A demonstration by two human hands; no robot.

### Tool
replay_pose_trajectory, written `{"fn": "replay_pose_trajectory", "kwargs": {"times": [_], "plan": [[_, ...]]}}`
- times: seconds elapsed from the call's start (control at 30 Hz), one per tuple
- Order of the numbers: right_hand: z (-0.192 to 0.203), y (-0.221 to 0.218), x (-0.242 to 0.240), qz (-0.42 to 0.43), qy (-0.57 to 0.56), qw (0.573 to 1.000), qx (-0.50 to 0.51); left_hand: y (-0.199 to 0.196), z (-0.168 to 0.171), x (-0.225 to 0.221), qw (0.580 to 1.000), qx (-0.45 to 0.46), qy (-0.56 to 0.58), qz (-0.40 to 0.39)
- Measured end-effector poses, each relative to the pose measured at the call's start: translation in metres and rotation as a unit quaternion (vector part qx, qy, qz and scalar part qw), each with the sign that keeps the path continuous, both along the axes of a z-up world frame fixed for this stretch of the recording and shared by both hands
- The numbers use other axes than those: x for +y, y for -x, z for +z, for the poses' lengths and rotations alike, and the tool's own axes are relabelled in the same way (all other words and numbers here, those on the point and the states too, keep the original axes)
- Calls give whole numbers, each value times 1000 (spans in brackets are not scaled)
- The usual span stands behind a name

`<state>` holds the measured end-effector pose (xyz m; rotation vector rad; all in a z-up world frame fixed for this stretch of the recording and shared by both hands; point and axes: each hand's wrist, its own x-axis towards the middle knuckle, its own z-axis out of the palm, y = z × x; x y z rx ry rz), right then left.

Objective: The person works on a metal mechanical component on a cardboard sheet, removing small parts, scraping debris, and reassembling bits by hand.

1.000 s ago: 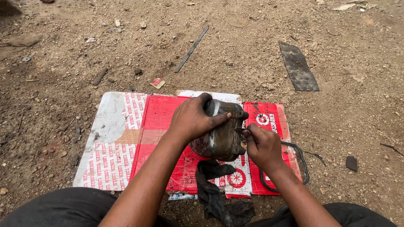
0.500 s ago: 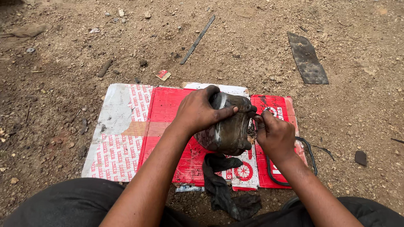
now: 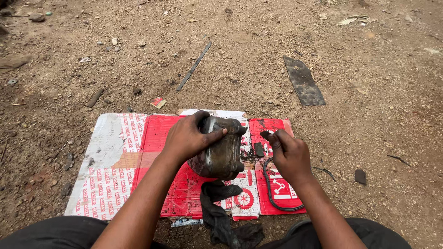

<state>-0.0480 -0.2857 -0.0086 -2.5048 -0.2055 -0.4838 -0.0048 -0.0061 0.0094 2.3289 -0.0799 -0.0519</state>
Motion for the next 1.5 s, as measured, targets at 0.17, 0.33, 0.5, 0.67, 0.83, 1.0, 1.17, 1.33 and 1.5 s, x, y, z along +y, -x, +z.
{"fn": "replay_pose_trajectory", "kwargs": {"times": [0.17, 0.33, 0.5, 0.67, 0.83, 1.0, 1.17, 1.33, 1.5], "plan": [[-4, -3, 11, 73, 161, 977, -118, -6, -4, 2, 999, -27, 13, -17], [-11, -4, 20, 94, 225, 957, -155, -9, -12, 3, 999, -21, 23, -27], [-37, -11, 20, 116, 279, 947, -103, -9, -10, 7, 998, -13, 41, -40], [-61, -18, 23, 47, 238, 970, 10, 0, -11, -11, 991, -94, -15, -94], [-55, -20, 16, -6, 156, 987, 42, 2, -7, -13, 989, -110, -12, -101], [-57, -34, 11, -101, 3, 986, 131, 1, 8, -5, 998, -13, -43, -39], [-56, -37, 24, -29, -345, 908, 236, -6, 15, 9, 990, -14, -138, -15], [-35, -25, 44, 7, -345, 906, 245, -11, 13, 37, 970, 88, -227, 11], [-30, -16, 56, 64, -394, 887, 235, -13, 20, 61, 931, 215, -296, -14]]}}
